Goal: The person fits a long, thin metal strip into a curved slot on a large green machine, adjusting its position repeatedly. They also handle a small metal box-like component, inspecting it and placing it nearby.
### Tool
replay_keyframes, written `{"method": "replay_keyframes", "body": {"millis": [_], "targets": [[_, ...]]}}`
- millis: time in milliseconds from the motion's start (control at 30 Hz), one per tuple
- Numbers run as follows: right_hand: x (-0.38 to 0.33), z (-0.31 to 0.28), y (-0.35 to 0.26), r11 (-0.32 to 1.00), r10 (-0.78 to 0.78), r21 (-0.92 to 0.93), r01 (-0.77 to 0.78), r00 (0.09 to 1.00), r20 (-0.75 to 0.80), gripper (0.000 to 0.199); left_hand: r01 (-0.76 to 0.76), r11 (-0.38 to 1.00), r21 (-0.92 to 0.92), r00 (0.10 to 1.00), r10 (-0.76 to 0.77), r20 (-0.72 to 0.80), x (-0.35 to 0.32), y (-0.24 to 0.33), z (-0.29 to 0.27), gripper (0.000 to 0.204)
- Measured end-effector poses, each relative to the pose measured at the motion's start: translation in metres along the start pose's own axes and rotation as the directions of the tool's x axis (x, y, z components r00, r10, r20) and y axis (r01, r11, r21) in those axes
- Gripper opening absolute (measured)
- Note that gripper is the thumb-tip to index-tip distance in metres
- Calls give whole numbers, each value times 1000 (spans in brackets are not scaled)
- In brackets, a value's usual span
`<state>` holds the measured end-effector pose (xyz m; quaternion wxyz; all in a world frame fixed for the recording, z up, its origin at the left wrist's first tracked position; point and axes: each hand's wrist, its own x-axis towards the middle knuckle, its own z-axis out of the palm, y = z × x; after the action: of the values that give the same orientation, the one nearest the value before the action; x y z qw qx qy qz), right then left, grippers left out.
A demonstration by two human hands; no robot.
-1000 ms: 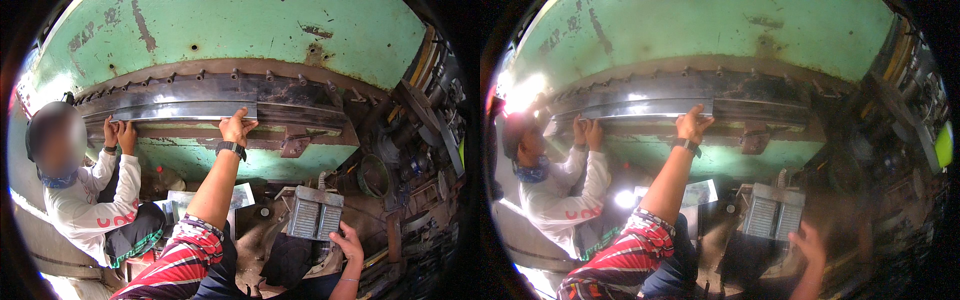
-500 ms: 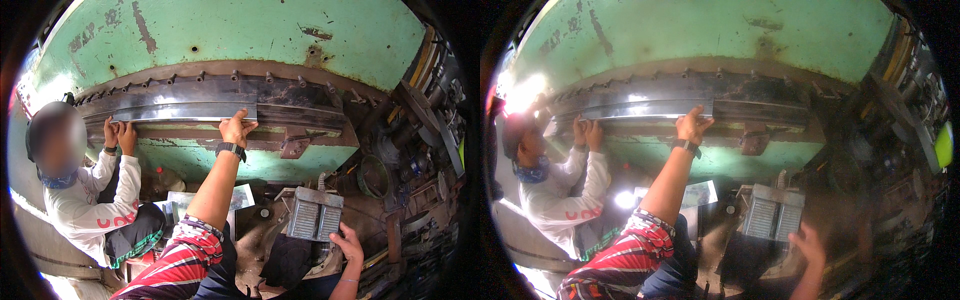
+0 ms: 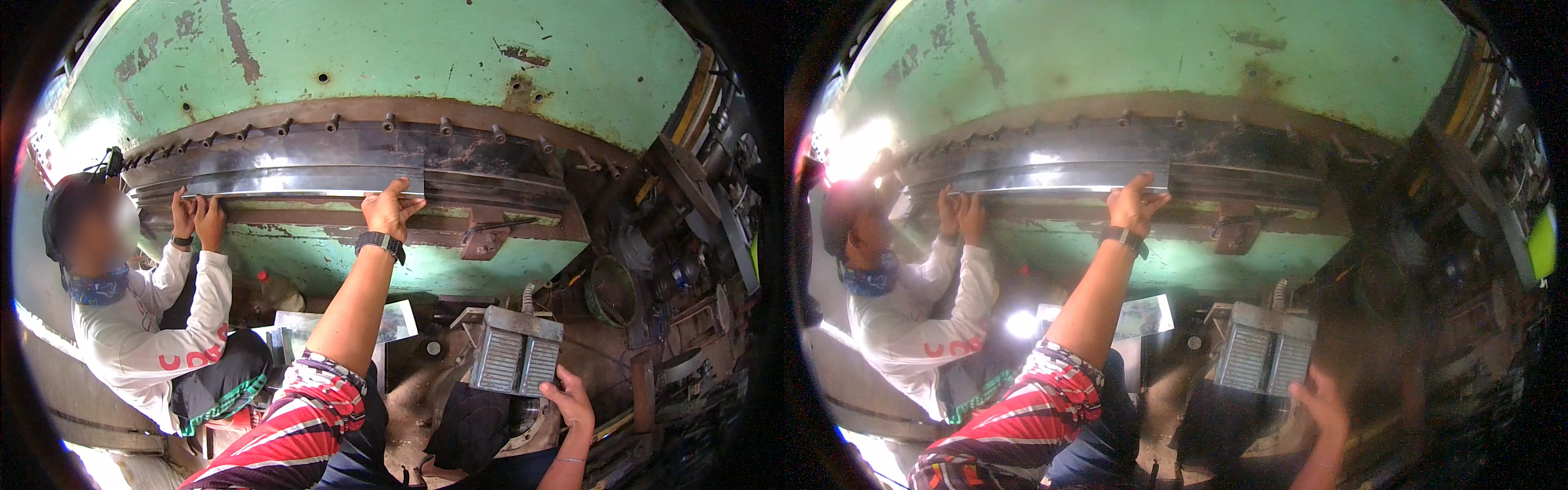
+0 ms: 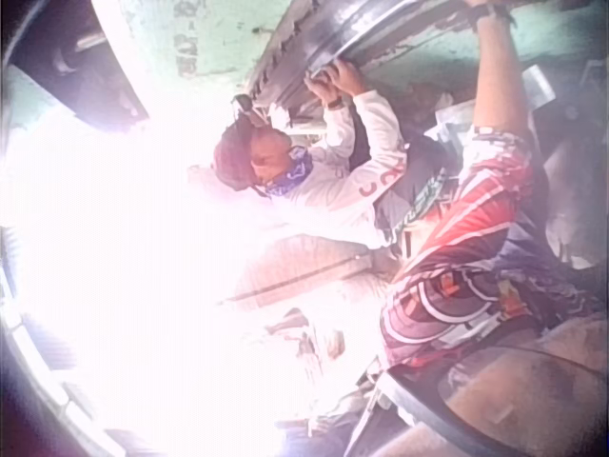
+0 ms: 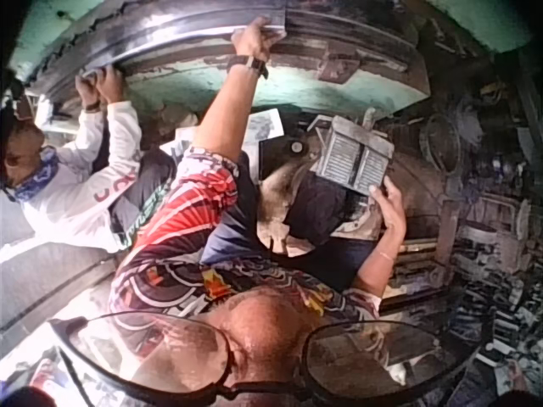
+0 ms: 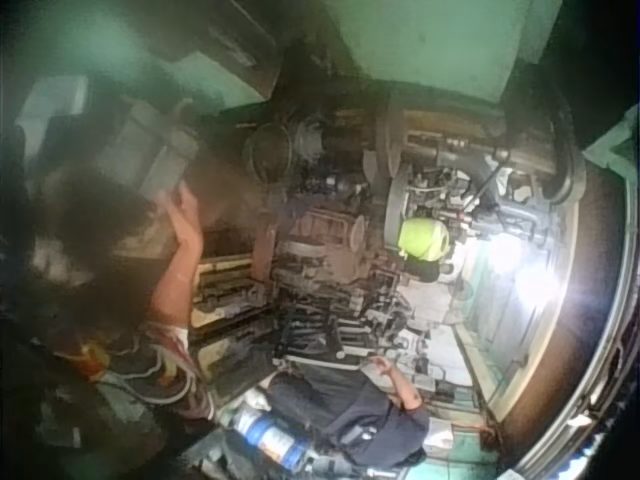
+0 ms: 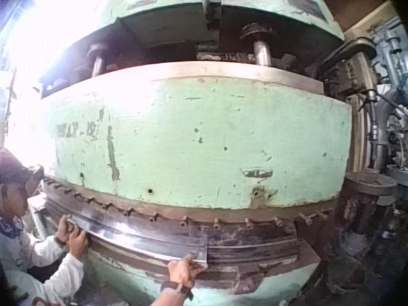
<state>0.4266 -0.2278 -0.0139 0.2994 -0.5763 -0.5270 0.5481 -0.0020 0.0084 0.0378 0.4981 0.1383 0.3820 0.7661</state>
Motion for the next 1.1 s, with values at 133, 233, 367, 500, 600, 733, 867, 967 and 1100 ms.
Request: {"method": "replay_keyframes", "body": {"millis": [133, 233, 367, 500, 600, 733, 867, 967, 1100], "targets": [[2, 1, 0, 1000, 3, -2, -3, 1000, -1, 63, 11, 1000, -15, 999, -11, 31, 6, 0, -5, 43], [0, 1, -3, 1000, 7, -3, -7, 1000, 0, 64, 6, 1000, -6, 1000, -6, 2, 1, 1, -1, 43], [0, 0, -2, 1000, -3, 7, 3, 1000, 10, 65, -14, 1000, -19, 1000, 14, 1, -2, 1, 1, 42], [1, 0, 1, 999, 16, -28, -16, 1000, -5, 65, -2, 1000, -21, 1000, 2, 6, 3, 0, -2, 42], [0, 1, -2, 1000, 3, -26, -3, 1000, -3, 64, 1, 1000, -17, 1000, -1, 10, 6, -2, -4, 43], [0, 1, -2, 999, 3, -36, -3, 1000, -6, 62, -3, 1000, -22, 1000, 3, 0, 4, -1, -2, 43], [0, 3, -6, 999, -9, -32, 9, 1000, -1, 62, 0, 1000, -14, 1000, 0, 2, 2, 0, -2, 43], [0, 4, -5, 999, -21, -35, 21, 1000, -12, 62, -7, 1000, -7, 1000, 7, 8, 2, 0, -2, 43], [-1, 4, -7, 999, 5, -34, -5, 1000, -14, 62, -13, 1000, -1, 1000, 13, -10, 1, 0, 1, 42]]}}
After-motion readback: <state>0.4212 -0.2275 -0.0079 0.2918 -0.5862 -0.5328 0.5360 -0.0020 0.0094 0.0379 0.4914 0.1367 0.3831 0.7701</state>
